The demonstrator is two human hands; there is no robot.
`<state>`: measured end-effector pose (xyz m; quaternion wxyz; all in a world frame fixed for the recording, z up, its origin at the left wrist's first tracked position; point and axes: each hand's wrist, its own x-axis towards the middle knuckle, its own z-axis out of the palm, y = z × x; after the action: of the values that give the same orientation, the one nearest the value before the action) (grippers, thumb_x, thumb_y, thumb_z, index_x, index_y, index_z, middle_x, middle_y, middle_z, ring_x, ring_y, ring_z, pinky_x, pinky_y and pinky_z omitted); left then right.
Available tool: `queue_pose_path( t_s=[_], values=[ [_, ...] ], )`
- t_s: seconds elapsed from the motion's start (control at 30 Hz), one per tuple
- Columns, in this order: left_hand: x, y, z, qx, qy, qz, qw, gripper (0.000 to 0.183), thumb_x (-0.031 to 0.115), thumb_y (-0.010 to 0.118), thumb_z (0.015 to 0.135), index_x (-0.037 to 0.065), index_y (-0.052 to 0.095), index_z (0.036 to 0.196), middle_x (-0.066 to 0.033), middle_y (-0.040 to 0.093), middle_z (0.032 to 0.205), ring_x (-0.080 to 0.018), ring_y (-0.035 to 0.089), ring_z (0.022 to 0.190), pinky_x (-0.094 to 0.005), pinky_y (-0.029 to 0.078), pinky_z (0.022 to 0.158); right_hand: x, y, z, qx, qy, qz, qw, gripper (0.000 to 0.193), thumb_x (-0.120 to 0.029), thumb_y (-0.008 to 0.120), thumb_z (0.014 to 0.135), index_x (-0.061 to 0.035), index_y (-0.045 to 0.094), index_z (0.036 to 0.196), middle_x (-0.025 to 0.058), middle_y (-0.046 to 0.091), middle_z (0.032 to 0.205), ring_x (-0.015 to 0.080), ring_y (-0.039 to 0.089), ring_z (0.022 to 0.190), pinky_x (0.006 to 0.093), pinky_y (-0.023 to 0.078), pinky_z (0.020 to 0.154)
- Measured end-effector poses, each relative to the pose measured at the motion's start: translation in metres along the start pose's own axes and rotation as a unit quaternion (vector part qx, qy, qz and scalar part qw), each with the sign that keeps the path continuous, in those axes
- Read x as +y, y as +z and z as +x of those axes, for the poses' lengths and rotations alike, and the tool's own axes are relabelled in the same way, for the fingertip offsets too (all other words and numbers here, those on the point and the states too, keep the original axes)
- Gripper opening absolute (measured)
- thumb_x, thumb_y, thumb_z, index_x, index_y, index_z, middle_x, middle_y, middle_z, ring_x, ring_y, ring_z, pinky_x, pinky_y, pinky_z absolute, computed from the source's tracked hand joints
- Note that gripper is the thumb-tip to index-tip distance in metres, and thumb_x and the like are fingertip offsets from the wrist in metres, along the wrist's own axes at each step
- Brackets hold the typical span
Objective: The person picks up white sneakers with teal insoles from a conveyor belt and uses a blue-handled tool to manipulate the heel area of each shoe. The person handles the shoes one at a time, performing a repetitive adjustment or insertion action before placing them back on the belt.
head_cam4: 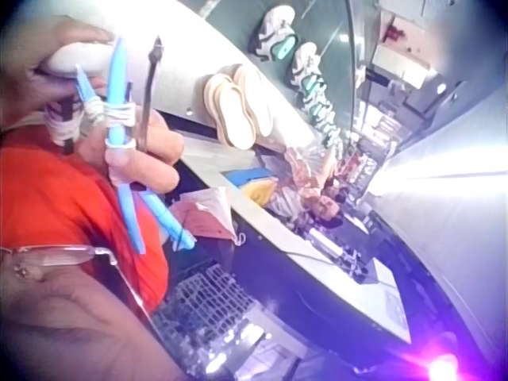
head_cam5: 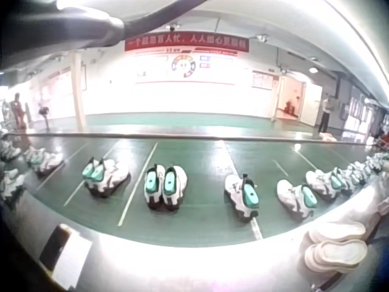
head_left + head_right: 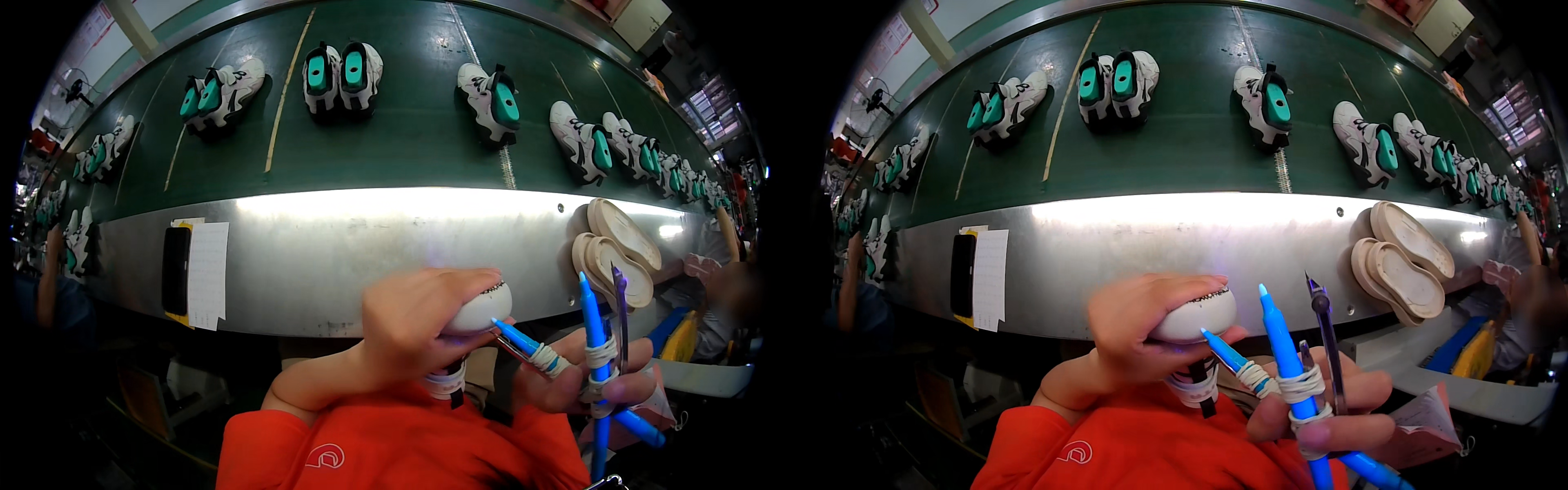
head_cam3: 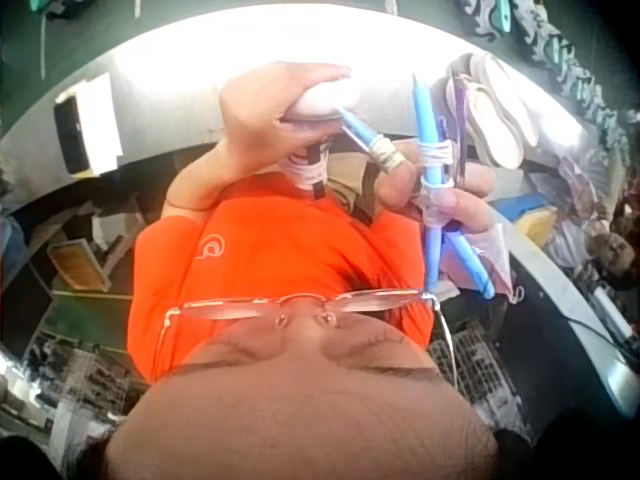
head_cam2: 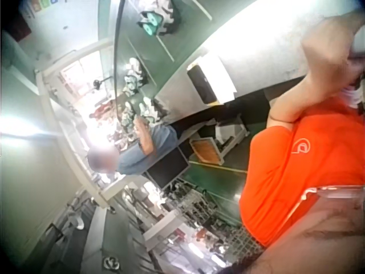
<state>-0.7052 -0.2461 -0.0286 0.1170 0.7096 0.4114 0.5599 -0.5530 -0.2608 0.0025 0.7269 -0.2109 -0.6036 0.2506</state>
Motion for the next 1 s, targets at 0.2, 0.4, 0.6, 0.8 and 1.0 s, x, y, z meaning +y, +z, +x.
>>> queue_pose_path(
  t_s=[0.2,0.4,0.6,0.8,1.0],
  values=[
    [-0.003,0.002,0.001,0.015,-0.019,0.033,0.999,0.04,0.015,0.081,0.06,0.001,0.062,0.092,-0.01,0.065,0.081,-0.0209,0.065,0.07,-0.028,0.051,0.063,0.011,-0.025,-0.004,0.034,-0.061,-0.055,0.996,0.04,-0.008,0.073,0.068,-0.0135,0.038,0.086,0.0031,0.04,0.079,0.0112,0.047,0.045,0.0194,0.038,0.039],
    [-0.097,-0.006,0.025,0.015,-0.296,0.014,0.955,0.047,0.025,0.081,0.059,-0.002,0.06,0.091,-0.0122,0.063,0.088,-0.0197,0.061,0.081,-0.0299,0.049,0.072,0.028,-0.033,-0.024,0.094,0.133,-0.091,0.982,0.04,-0.039,0.06,0.078,-0.0078,0.037,0.084,0.0015,0.033,0.07,0.0045,0.037,0.044,0.0156,0.03,0.033],
    [-0.154,0.01,-0.024,-0.093,-0.264,0.209,0.937,0.059,0.038,0.075,0.064,-0.004,0.056,0.101,-0.021,0.039,0.127,-0.0352,0.037,0.118,-0.0404,0.032,0.098,0.049,-0.062,-0.06,0.082,0.385,0.169,0.903,0.034,-0.04,0.048,0.088,-0.0084,0.039,0.081,-0.001,0.036,0.067,0.0018,0.033,0.047,0.0161,0.02,0.034],
    [-0.05,-0.046,-0.084,-0.164,0.203,0.08,0.962,0.07,0.043,0.07,0.066,0.013,0.043,0.123,-0.0088,0.045,0.13,-0.0241,0.04,0.121,-0.0496,0.021,0.104,0.054,-0.062,-0.062,0.107,0.452,0.193,0.864,0.031,-0.038,0.04,0.092,-0.0093,0.04,0.08,-0.0027,0.038,0.066,0.0016,0.033,0.045,0.0153,0.021,0.034],
    [-0.064,-0.026,-0.156,-0.16,0.397,0.308,0.85,0.06,0.024,0.053,0.082,0.038,0.025,0.133,0.0032,0.02,0.143,-0.0166,0.024,0.131,-0.0523,0.012,0.107,0.057,-0.049,-0.061,0.102,0.472,0.183,0.856,0.029,-0.035,0.04,0.092,-0.0091,0.041,0.078,-0.0029,0.038,0.064,0.0024,0.034,0.046,0.0148,0.025,0.037]
  ],
)
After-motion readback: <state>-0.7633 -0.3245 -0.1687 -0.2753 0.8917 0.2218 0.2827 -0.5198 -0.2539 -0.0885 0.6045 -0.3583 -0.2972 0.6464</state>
